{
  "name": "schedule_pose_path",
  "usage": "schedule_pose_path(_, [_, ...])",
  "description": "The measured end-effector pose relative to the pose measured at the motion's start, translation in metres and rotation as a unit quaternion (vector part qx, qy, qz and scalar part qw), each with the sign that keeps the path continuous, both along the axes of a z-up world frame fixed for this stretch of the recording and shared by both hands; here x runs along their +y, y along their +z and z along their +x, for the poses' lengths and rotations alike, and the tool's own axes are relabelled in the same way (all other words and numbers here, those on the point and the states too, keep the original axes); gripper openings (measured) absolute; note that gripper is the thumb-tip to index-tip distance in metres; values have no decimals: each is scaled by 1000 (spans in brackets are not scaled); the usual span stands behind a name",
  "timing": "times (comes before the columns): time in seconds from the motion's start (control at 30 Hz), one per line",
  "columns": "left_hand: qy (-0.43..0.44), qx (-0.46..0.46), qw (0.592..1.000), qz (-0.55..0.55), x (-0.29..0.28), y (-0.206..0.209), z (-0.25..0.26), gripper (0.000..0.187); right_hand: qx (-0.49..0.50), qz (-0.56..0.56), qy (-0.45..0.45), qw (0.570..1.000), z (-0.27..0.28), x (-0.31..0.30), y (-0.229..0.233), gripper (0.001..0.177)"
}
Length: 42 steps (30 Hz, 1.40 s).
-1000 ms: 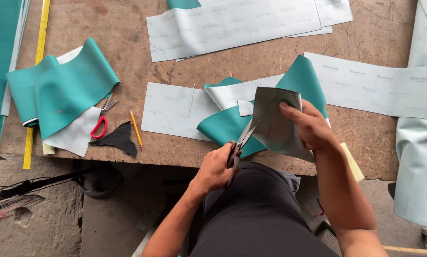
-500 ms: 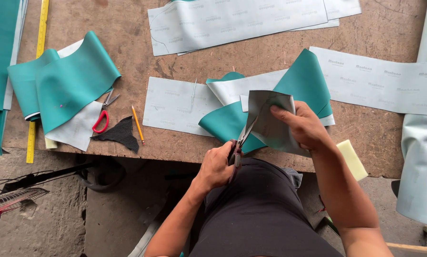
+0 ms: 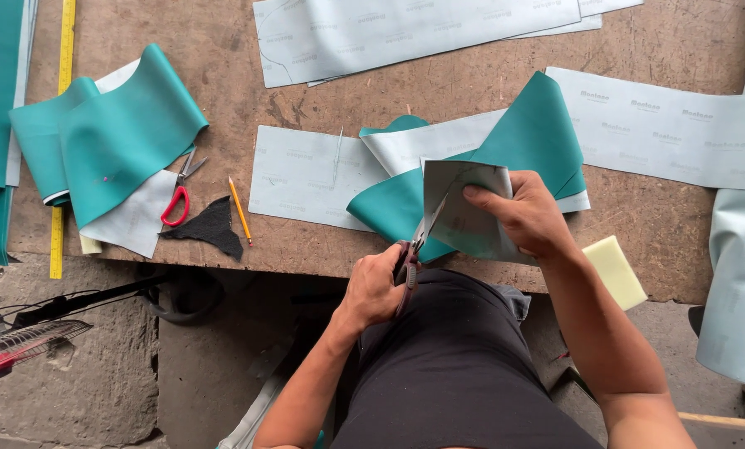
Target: The person cuts teal fabric using shears, following a pattern laid on a wooden work table. They trim the fabric along the pattern edges, reposition the material, and continue cutting to shape the pieces.
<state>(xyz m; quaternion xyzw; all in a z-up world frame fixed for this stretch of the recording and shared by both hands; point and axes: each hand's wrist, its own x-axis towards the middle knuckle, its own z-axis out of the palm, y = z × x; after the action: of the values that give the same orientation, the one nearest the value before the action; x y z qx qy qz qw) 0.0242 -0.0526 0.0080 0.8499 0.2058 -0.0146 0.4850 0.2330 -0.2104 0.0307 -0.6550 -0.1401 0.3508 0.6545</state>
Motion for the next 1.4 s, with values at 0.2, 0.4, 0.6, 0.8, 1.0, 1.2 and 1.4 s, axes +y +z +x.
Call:
schedule_pose_path(0.2, [2,3,1000,2,3,-6,-2,29,3,-9,10,1000,3,-3,-16,12])
schedule_pose_path(0.4, [16,4,1000,7,1,-4,-4,31,21,-8,-12,1000,6,-2,-17,10])
schedule_pose_path(0.6, [3,20,1000,21,3,0,-4,32,46,-25,9,999,-3,13,8,9])
schedule_pose_path(0.8, [7,16,1000,22,2,-6,-6,34,53,-27,12,998,-5,14,3,11])
schedule_pose_path(1.0, [10,10,1000,22,2,-13,-8,35,33,-18,-4,999,-2,12,0,14])
schedule_pose_path(1.2, [1,13,1000,21,5,-9,-8,32,27,-36,14,999,-1,13,15,15])
schedule_pose_path(1.4, [-8,14,1000,23,5,-5,-6,33,28,-63,51,996,-5,19,19,16])
